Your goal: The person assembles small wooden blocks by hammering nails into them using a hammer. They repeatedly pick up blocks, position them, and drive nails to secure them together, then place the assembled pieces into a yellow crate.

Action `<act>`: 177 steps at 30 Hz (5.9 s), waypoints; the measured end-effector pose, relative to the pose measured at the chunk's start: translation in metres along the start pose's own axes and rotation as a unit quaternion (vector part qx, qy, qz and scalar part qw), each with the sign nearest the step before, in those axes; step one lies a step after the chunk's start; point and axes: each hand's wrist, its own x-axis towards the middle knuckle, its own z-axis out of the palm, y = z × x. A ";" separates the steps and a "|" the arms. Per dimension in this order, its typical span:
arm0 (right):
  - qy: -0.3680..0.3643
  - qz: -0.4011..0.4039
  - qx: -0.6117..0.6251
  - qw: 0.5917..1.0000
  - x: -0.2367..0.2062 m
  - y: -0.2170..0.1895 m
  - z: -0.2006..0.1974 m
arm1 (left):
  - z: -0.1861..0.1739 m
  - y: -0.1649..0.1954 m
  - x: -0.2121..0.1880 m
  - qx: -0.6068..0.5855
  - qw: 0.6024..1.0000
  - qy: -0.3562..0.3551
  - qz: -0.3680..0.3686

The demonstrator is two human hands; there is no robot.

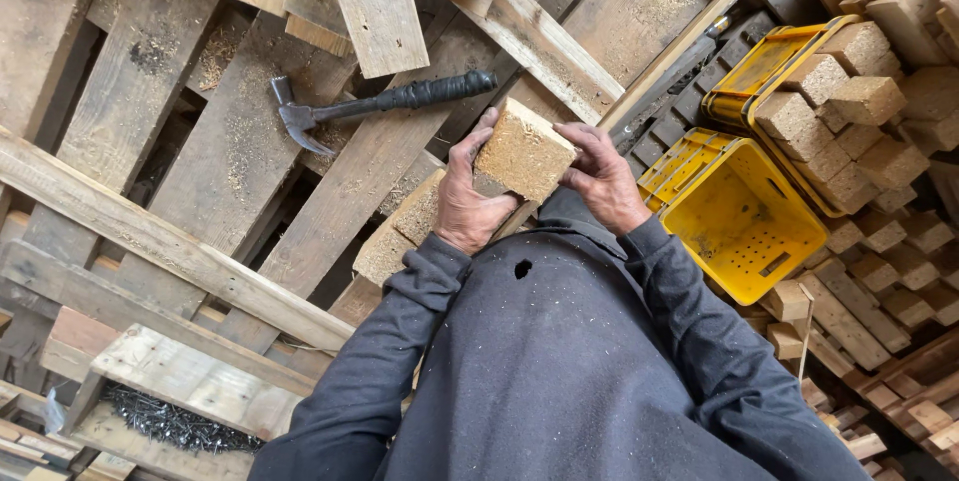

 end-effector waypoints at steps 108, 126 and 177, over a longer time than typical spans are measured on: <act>-0.078 0.151 -0.171 0.971 -0.049 0.066 0.033 | -0.034 -0.047 -0.011 0.305 0.944 -0.128 -0.024; -0.182 -0.040 -0.481 0.857 0.008 0.060 0.101 | -0.132 -0.010 -0.147 0.344 0.846 0.013 -0.406; 0.107 0.148 -0.185 0.966 -0.047 0.032 0.013 | 0.075 -0.064 0.007 0.299 0.946 -0.043 -0.116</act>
